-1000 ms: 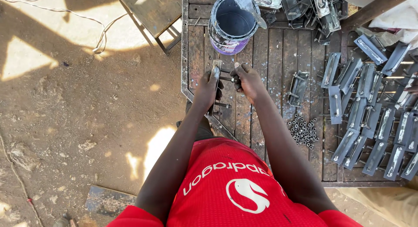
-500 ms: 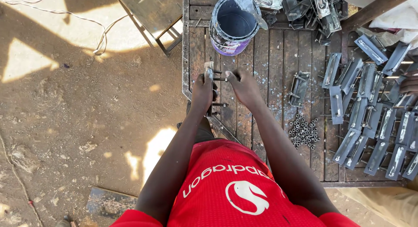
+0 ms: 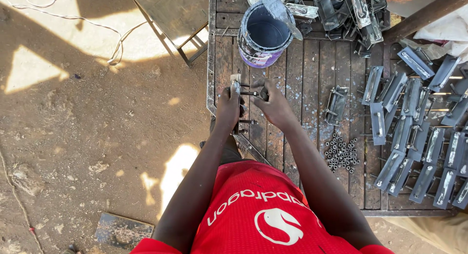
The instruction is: The person paints metal hardware pieces with a brush, dipping the brush into a paint can and applying paint to each piece before placing it on a wooden table. The person also inserts small metal rods into the painted pieces.
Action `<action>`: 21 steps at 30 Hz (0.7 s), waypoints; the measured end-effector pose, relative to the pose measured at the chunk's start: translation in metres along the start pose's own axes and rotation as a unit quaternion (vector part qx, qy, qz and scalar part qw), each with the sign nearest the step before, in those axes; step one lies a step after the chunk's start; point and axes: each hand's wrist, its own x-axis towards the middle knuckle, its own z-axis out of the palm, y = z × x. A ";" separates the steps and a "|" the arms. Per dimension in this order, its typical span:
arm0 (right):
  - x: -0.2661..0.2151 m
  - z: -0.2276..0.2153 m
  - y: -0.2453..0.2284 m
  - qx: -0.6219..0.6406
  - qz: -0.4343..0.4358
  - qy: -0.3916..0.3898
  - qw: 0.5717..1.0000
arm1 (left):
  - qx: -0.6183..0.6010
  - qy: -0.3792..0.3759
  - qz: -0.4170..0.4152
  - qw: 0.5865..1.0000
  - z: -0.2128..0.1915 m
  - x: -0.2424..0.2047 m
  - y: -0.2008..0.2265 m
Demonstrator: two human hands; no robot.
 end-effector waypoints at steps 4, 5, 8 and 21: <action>0.004 0.009 0.033 -0.055 0.071 0.014 0.996 | -0.007 0.000 0.001 1.000 0.000 -0.003 0.006; 0.003 0.007 0.033 -0.028 0.046 0.019 0.998 | 0.003 0.001 0.000 1.000 0.000 -0.005 0.008; 0.003 0.003 0.024 0.043 -0.003 0.016 0.999 | -0.004 0.006 0.000 1.000 -0.004 -0.007 0.009; 0.010 0.017 0.021 -0.086 0.093 0.050 0.991 | 0.004 0.019 -0.001 1.000 -0.003 -0.019 0.023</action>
